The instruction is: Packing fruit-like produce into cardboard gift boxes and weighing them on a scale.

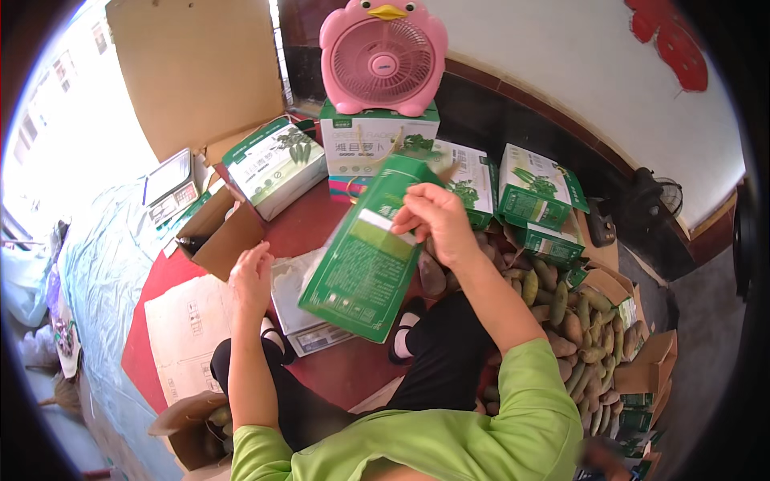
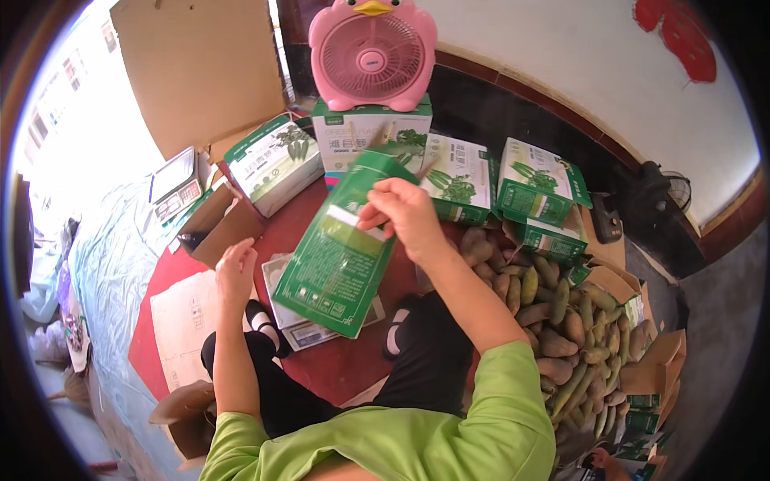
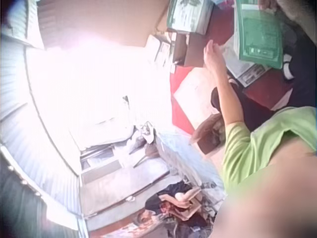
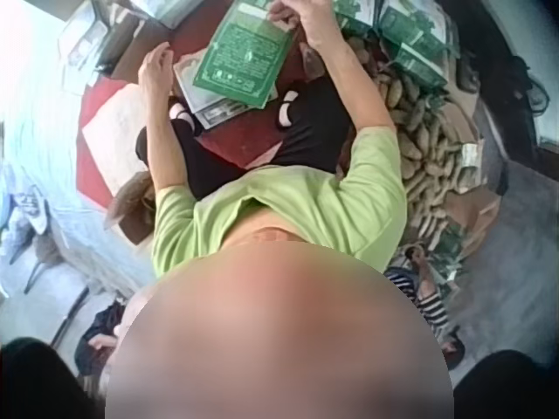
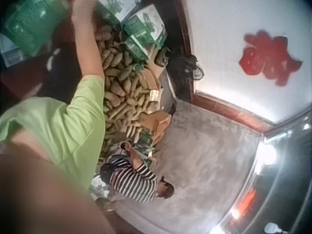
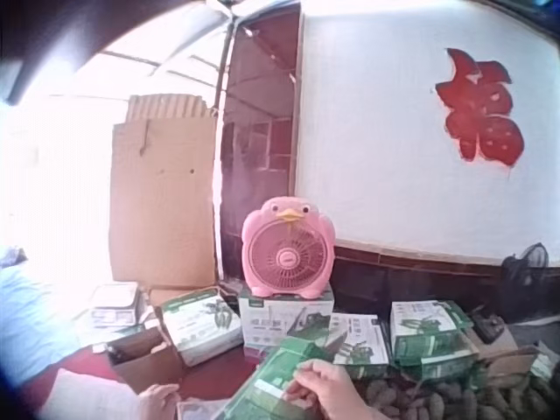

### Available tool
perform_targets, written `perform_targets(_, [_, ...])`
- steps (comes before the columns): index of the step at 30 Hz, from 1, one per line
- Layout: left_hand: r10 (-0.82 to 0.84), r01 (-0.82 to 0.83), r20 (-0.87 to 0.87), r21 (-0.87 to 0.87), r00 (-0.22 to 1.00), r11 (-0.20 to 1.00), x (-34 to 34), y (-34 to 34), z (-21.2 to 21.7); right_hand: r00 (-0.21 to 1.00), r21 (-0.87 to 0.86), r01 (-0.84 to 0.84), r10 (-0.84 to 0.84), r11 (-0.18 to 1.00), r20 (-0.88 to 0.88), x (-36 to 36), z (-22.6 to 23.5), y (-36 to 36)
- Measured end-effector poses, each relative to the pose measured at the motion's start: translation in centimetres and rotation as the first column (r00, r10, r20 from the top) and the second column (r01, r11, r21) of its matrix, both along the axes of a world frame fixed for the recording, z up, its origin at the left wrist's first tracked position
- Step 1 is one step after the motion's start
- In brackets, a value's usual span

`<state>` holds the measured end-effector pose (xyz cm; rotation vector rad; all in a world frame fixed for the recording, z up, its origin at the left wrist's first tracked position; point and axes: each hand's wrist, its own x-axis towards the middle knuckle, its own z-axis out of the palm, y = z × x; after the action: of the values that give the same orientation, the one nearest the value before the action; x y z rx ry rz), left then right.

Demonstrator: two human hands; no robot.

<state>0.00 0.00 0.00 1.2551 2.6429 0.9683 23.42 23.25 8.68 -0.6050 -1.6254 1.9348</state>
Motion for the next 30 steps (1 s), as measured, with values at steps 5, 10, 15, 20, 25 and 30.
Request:
perform_targets(5, [0.145, -0.127, 0.004, 0.497, 0.989, 0.858, -0.8, -1.0, 2.1, 0.971, 0.120, -0.199, 0.213, 0.973, -0.112, -3.9, -2.4, -2.9])
perform_targets(10, [0.204, -0.101, -0.128, 0.555, 0.971, 0.825, -1.2, -1.4, 2.0, 0.958, 0.126, -0.219, 0.188, 0.968, 0.217, -4.7, -9.5, 0.3])
perform_targets(15, [0.170, -0.040, -0.347, 0.351, 0.922, 0.935, 0.1, -0.5, 2.6, 0.752, 0.019, -0.264, 0.194, 0.964, 0.629, -3.6, -15.4, 3.0])
perform_targets(20, [0.035, -0.009, -0.341, 0.078, 0.939, 0.997, 1.5, 0.2, 2.1, 0.726, 0.077, -0.240, 0.126, 0.968, 0.676, -3.3, -15.4, 2.9])
perform_targets(25, [-0.140, 0.068, -0.359, -0.205, 0.923, 0.976, 0.7, -0.2, 1.0, 0.816, 0.190, -0.203, 0.059, 0.961, 0.575, -3.3, -14.8, 3.0])
perform_targets(30, [-0.075, -0.030, -0.412, -0.242, 0.908, 0.970, 0.6, 0.1, 1.0, 0.843, 0.054, -0.149, 0.099, 0.987, 0.528, -3.5, -12.2, 1.9])
